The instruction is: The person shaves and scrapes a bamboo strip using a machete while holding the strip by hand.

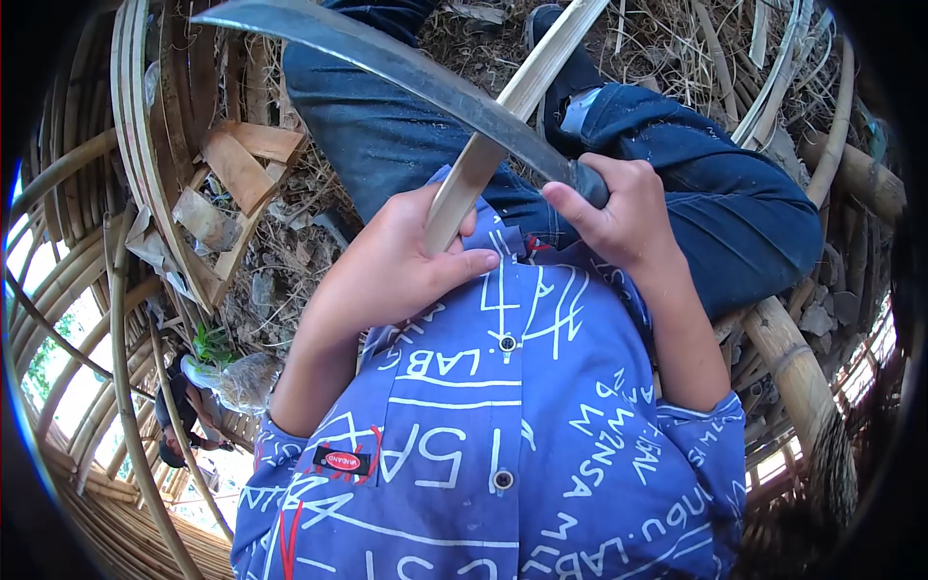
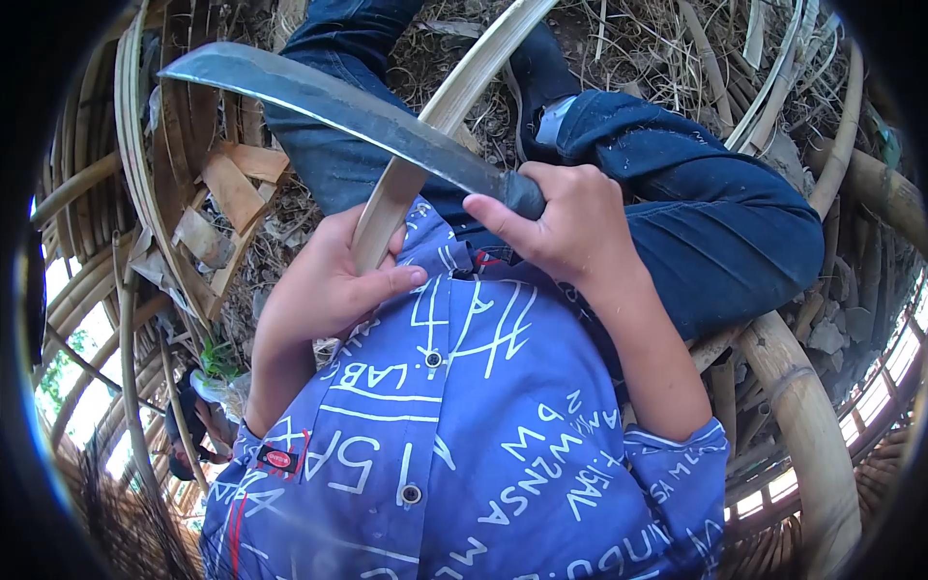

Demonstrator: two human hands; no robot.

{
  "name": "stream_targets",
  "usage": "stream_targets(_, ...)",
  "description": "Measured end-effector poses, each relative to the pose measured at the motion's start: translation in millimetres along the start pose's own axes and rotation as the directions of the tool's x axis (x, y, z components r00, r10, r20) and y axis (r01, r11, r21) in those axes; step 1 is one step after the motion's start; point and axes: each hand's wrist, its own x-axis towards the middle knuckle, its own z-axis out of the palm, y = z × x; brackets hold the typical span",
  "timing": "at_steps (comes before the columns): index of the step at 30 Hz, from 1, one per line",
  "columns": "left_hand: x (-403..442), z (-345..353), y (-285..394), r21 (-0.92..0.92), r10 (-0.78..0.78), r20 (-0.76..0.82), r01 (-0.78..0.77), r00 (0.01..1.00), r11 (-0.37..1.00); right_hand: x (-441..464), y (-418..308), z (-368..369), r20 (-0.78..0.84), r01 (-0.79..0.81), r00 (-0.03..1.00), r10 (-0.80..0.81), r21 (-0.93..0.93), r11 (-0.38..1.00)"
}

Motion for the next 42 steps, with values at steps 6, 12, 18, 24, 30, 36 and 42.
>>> stream_targets(6, 4.8, 5.0, 2.0, -0.154, -0.095, 0.027, 0.098, 0.995, 0.983, 13.5, 15.8, -12.9, -0.085, -0.026, 0.996, 0.007, -0.231, 0.973)
stream_targets(12, 0.3, 5.7, 1.5, -0.07, -0.081, -0.012, 0.08, 0.997, 0.994, 13.3, 20.4, -17.6, -0.147, 0.031, 0.985, -0.093, -0.377, 0.926)
stream_targets(18, -12.8, -1.3, -12.8, -0.048, -0.047, 0.021, 0.048, 0.999, 0.998, 35.9, 77.1, -56.2, -0.228, -0.337, 0.928, 0.294, -0.18, 0.924)
stream_targets(24, -11.1, -3.3, -7.5, 0.011, 0.028, -0.039, -0.027, 0.999, 1.0, 26.3, 61.0, -38.3, -0.278, -0.254, 0.934, 0.224, -0.079, 0.964)
stream_targets(30, 0.4, 9.6, -12.6, 0.197, 0.078, -0.117, -0.054, 0.99, 0.979, -7.9, -7.9, 7.9, -0.069, -0.106, 0.992, 0.106, 0.001, 0.994)
stream_targets(36, -2.2, 11.5, -16.0, 0.314, 0.141, -0.214, -0.069, 0.967, 0.947, -3.0, -11.0, 12.4, -0.098, 0.089, 0.988, -0.116, -0.242, 0.966)
stream_targets(42, -12.3, 6.5, -2.8, 0.197, -0.001, -0.131, 0.027, 0.991, 0.98, 37.5, 48.9, -35.1, -0.24, -0.295, 0.938, 0.251, -0.17, 0.94)
